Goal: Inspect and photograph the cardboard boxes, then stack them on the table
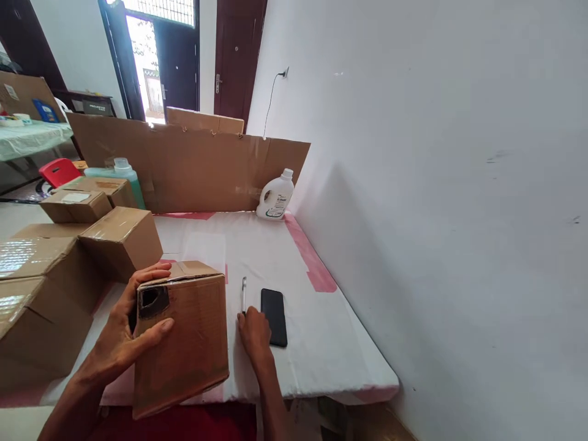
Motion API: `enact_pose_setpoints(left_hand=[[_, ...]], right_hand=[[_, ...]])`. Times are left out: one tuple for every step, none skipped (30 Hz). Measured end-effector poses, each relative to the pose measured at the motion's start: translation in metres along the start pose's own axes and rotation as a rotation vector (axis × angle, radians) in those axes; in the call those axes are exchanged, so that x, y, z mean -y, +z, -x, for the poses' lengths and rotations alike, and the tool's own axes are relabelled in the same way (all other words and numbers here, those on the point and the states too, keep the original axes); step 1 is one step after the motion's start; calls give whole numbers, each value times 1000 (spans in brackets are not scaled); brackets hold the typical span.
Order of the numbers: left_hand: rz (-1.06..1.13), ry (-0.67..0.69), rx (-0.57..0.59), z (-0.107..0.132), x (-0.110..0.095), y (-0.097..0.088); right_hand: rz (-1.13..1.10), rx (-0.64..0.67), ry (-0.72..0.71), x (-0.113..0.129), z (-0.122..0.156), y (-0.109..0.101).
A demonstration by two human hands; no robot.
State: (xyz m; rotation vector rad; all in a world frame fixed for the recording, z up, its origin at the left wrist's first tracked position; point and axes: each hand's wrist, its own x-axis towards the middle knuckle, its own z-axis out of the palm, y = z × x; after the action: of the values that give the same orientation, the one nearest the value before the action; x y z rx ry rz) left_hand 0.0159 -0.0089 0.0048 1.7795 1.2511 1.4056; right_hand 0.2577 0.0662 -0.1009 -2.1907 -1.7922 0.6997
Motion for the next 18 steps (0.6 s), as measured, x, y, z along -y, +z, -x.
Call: enact_pose_setpoints(left_hand=[[-1, 1, 0, 0, 0, 0], [-1, -1, 0, 0, 0, 0], [-2, -6, -3, 0, 1, 0], [-4, -13, -6, 0, 1, -1], [-6, -18, -9, 0, 1, -1], [-9, -21, -11, 0, 1, -2], [-11, -24, -13, 0, 1, -3], [-11, -24, -13, 0, 1, -3], [-11, -22, -11, 0, 0, -3], [-11, -21, -10, 0, 0, -3], [-11, -19, -11, 0, 0, -2], [-10, -17, -12, 1, -1, -2], [-9, -14, -11, 1, -1, -1], [-9, -12, -9, 1, -2, -1], [-7, -12, -6, 1, -2, -1], [-5, -13, -3, 2, -3, 0], [-3, -15, -1, 2, -3, 0], [2, -20, -2, 3, -4, 0]], right_hand=[[36, 15, 17, -1, 3, 8], [63, 25, 27, -2, 6, 13], [81, 29, 31, -3, 8, 15], [93, 25, 32, -5, 9, 14], [101, 11, 37, -8, 10, 10], [109, -17, 48, -12, 10, 6], [118, -56, 66, -17, 10, 1], [128, -102, 91, -23, 10, -4], [138, -143, 120, -30, 10, -8], [144, -171, 148, -38, 10, -12], [143, -180, 171, -45, 9, -14], [132, -175, 187, -53, 7, -16], [111, -161, 197, -59, 5, -17], [82, -146, 204, -65, 2, -17], [47, -133, 211, -69, -2, -17], [8, -125, 219, -73, -7, -17], [-35, -121, 227, -75, -11, -16], [-84, -117, 228, -76, -15, -14]])
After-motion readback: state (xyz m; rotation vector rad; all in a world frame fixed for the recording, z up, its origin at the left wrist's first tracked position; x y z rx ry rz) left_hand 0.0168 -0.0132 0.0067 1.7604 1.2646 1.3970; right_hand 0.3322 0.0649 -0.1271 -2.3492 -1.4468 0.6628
